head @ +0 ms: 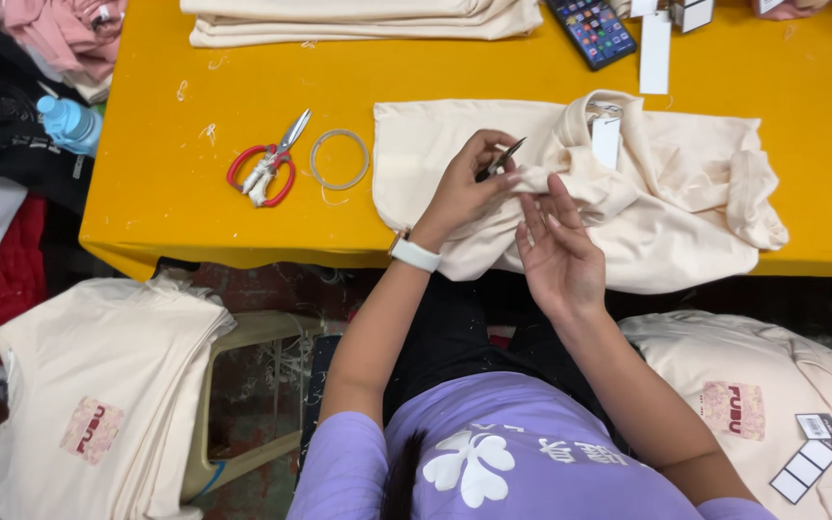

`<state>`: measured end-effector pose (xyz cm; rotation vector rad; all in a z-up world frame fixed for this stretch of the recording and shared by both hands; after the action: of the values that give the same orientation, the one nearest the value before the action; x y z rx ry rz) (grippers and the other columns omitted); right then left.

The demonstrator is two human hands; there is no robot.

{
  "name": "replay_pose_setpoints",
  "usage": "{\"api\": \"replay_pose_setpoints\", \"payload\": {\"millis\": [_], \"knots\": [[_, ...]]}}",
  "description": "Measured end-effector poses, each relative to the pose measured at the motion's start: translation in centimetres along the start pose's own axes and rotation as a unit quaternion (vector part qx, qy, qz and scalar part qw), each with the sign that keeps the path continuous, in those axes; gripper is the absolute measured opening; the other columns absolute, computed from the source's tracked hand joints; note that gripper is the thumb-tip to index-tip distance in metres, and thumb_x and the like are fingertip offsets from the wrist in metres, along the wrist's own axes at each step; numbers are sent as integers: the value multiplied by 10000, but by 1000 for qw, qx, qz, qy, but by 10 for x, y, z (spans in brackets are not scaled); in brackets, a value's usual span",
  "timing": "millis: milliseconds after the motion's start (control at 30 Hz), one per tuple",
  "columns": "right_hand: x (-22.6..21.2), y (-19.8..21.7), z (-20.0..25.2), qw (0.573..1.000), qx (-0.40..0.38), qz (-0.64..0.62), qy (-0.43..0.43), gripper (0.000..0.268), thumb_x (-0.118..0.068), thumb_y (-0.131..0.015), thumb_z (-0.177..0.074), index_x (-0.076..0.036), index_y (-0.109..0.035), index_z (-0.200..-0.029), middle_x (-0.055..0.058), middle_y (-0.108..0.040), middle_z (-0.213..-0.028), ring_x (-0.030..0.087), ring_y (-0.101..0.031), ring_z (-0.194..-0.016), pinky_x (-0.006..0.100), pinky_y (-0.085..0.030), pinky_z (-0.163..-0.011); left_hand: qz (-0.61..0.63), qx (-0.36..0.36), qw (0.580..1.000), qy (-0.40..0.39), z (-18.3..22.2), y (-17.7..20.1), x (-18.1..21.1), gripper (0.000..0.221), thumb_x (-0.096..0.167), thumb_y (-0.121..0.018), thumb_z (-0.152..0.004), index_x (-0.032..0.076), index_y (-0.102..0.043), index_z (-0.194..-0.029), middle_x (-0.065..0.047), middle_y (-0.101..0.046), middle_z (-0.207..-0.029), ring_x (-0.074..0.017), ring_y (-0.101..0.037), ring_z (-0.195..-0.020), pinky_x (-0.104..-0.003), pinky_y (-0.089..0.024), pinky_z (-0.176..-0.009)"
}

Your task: Inspecting a t-shirt for defects and trimming excess fabric from the neckline using scissors

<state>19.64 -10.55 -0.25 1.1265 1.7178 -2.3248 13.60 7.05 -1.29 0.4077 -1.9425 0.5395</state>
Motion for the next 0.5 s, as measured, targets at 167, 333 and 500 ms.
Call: {"api": "replay_pose_setpoints", "payload": {"millis": [167,333,500], "knots": [[-4,4,-15,1000,20,-4,12,502,50,-554,-944,-97,-600,-1423,20,-704,-1205,185,-693,-1165,315,-580,-1017,36,19,999,8,15,-9,39,440,-15,-801,-866,57,-620,-1261,-97,-714,-928,-112,-650,-882,-264,-549,-843],[1,-6,-17,995,53,13,80,423,127,-634,-903,-22,-678,-1296,89,-745,-1108,209,-745,-1035,331,-620,-990,-89,33,995,-43,18,-6,78,229,73,-824,-864,74,-741,-1078,-74,-620,-1019,-125,-589,-930,-314,-535,-879],[3,-4,-20,989,51,36,135,367,195,-635,-893,86,-653,-1242,179,-729,-1068,286,-757,-1025,400,-659,-963,-305,-80,948,-45,16,-23,120,257,-18,-713,-855,94,-726,-1085,-63,-585,-1049,-315,-660,-866,-483,-565,-816]]}}
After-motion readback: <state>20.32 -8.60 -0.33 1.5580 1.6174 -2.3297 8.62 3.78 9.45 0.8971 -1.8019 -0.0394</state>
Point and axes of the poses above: each hand's wrist, its own z-axis away from the middle knuckle, its own y-axis out of the back of the hand, x = y × z, the point moved 3 cm from there along -z, towards the middle knuckle
